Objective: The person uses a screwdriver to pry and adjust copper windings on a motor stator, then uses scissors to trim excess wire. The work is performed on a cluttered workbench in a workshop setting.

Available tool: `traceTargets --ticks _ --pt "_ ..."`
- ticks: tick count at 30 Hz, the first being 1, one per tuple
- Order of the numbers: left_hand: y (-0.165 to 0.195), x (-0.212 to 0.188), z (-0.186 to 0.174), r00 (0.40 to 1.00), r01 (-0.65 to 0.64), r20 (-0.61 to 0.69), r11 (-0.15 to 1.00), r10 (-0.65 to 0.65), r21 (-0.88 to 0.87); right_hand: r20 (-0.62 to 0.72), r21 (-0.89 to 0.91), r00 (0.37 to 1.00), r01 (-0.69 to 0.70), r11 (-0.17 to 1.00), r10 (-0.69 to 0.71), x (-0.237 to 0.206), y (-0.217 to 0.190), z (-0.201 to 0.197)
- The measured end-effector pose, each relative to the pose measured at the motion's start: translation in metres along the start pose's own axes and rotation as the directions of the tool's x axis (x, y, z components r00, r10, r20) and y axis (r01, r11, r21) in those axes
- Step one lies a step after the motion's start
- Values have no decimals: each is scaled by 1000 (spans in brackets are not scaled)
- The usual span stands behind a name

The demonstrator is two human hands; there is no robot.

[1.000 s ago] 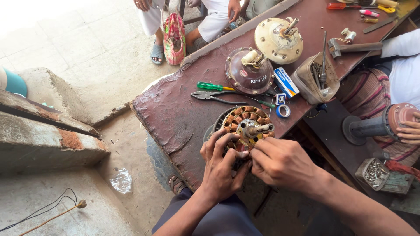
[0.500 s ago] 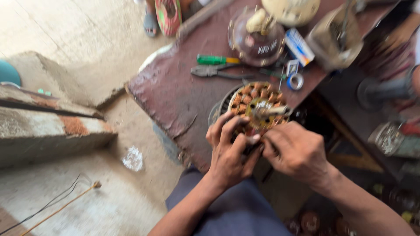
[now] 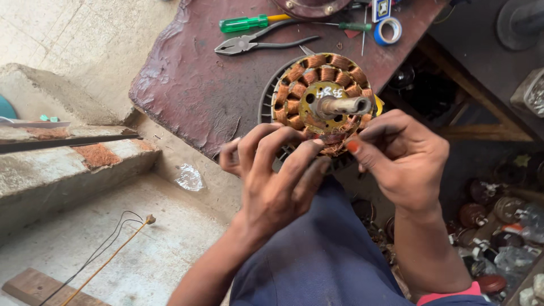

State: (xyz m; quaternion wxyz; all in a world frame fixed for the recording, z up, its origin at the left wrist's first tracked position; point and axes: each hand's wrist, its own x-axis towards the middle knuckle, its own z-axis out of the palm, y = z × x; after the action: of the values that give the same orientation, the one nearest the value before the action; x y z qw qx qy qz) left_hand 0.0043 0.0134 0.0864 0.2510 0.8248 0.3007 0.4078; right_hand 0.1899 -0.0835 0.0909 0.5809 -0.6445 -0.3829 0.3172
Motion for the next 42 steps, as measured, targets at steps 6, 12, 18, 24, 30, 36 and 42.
traceTargets --ticks 6,12,18,24,30,36,42 --pt "-9 46 -25 878 -297 403 954 258 36 -194 86 979 75 993 -57 1 37 -37" --pt "2 78 -14 814 -299 532 954 233 40 -290 -71 957 -54 996 31 28 104 -62" --pt "6 93 -6 784 -257 585 966 208 2 -186 -513 966 60 856 -179 71 151 -70" --pt "8 94 -3 721 -420 612 907 325 13 136 -835 846 378 400 -515 173 141 -64" --pt "3 90 -4 665 -639 548 766 508 65 383 -891 857 441 105 -346 211 126 -55" --pt "-2 89 -10 589 -762 508 642 628 90 122 -655 866 438 615 -485 168 80 -75" --pt "-8 95 -5 476 -801 627 599 617 18 343 45 923 168 985 -173 47 -3 -144"
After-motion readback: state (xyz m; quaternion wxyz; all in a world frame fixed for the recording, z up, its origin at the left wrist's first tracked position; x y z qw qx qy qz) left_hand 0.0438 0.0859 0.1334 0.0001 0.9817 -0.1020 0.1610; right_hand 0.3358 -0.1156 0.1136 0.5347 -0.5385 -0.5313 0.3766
